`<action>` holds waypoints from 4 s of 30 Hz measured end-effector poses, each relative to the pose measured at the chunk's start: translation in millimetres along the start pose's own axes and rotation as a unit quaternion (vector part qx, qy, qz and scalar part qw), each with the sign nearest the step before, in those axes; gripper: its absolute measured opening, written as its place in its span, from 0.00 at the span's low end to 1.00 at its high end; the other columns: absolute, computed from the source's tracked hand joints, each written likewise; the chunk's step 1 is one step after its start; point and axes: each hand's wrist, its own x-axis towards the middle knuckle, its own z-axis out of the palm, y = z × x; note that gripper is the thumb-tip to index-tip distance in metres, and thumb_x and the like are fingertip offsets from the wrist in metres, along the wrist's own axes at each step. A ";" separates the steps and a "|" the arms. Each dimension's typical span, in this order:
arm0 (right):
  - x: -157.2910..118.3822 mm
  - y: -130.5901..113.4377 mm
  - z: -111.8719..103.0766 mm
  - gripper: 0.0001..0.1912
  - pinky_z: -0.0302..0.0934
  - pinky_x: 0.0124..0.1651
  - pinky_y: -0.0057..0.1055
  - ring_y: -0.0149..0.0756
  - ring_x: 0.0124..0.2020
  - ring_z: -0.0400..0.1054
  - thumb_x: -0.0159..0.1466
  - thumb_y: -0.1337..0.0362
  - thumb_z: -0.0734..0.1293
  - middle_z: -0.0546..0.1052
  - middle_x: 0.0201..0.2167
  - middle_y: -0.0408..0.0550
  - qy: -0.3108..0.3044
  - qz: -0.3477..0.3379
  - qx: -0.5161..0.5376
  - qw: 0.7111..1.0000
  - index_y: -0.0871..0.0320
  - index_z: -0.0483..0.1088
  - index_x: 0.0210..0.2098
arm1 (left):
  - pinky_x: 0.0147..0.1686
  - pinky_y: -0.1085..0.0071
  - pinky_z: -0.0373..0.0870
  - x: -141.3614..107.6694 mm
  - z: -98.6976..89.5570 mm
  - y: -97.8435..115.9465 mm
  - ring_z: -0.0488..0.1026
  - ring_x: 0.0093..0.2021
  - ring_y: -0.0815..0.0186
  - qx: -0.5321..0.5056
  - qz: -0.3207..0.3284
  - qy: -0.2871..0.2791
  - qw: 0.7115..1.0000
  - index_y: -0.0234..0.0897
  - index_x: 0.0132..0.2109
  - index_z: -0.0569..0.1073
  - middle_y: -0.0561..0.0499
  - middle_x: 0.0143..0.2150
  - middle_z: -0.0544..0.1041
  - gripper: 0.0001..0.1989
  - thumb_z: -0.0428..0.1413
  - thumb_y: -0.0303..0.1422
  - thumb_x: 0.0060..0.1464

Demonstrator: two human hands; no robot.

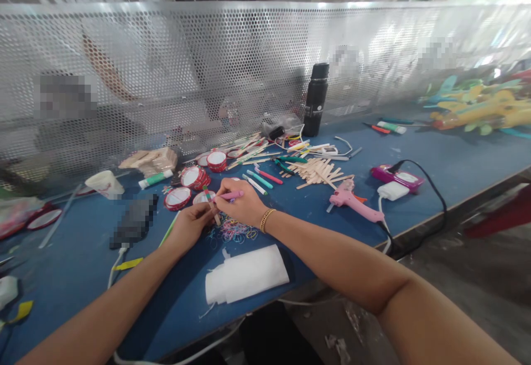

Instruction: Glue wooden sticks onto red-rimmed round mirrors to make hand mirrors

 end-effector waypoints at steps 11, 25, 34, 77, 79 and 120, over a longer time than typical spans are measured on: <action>0.8 0.4 -0.9 0.06 0.57 0.38 0.30 0.31 0.31 0.65 0.60 0.68 0.65 0.72 0.27 0.40 0.008 -0.001 -0.003 1.000 0.56 0.65 0.26 | 0.24 0.73 0.51 -1.9 -0.2 5.2 0.56 0.23 0.71 0.018 0.000 0.006 1.000 0.36 0.25 0.69 0.56 0.21 0.64 0.20 0.57 0.48 0.51; 0.0 0.5 0.0 0.04 0.57 0.37 0.29 0.31 0.32 0.66 0.61 0.66 0.65 0.73 0.28 0.41 -0.021 -0.002 -0.006 1.000 0.56 0.67 0.28 | 0.24 0.73 0.51 0.0 0.1 -0.9 0.56 0.22 0.71 0.000 0.005 0.008 1.000 0.35 0.25 0.69 0.56 0.21 0.63 0.18 0.57 0.46 0.52; 0.0 -0.8 0.5 0.05 0.57 0.37 0.29 0.30 0.31 0.66 0.61 0.65 0.65 0.72 0.27 0.40 -0.015 -0.002 0.006 1.000 0.56 0.67 0.28 | 0.24 0.73 0.51 0.7 -0.6 -3.6 0.56 0.22 0.71 0.007 0.008 0.007 1.000 0.36 0.26 0.69 0.57 0.21 0.63 0.17 0.56 0.45 0.53; 1.4 -2.2 3.6 0.07 0.55 0.35 0.28 0.29 0.29 0.65 0.60 0.68 0.66 0.72 0.25 0.39 0.009 -0.005 -0.013 1.000 0.56 0.66 0.26 | 0.23 0.74 0.49 -2.6 -2.6 2.2 0.54 0.22 0.71 0.021 -0.006 0.008 1.000 0.36 0.25 0.67 0.57 0.21 0.60 0.22 0.54 0.51 0.53; 1.4 -1.7 4.0 0.07 0.55 0.35 0.27 0.29 0.29 0.65 0.60 0.68 0.66 0.72 0.25 0.39 0.010 0.000 -0.010 1.000 0.57 0.66 0.26 | 0.23 0.74 0.48 -2.6 -2.8 1.7 0.54 0.22 0.71 0.029 -0.010 0.012 0.999 0.36 0.25 0.67 0.57 0.20 0.60 0.22 0.54 0.51 0.53; 1.1 -5.9 1.8 0.07 0.56 0.34 0.28 0.31 0.29 0.65 0.60 0.67 0.66 0.72 0.25 0.40 -0.003 0.018 0.001 1.000 0.56 0.66 0.26 | 0.23 0.74 0.49 -2.9 -2.6 1.4 0.55 0.22 0.71 0.037 -0.002 0.006 0.999 0.37 0.24 0.66 0.57 0.20 0.61 0.22 0.53 0.50 0.54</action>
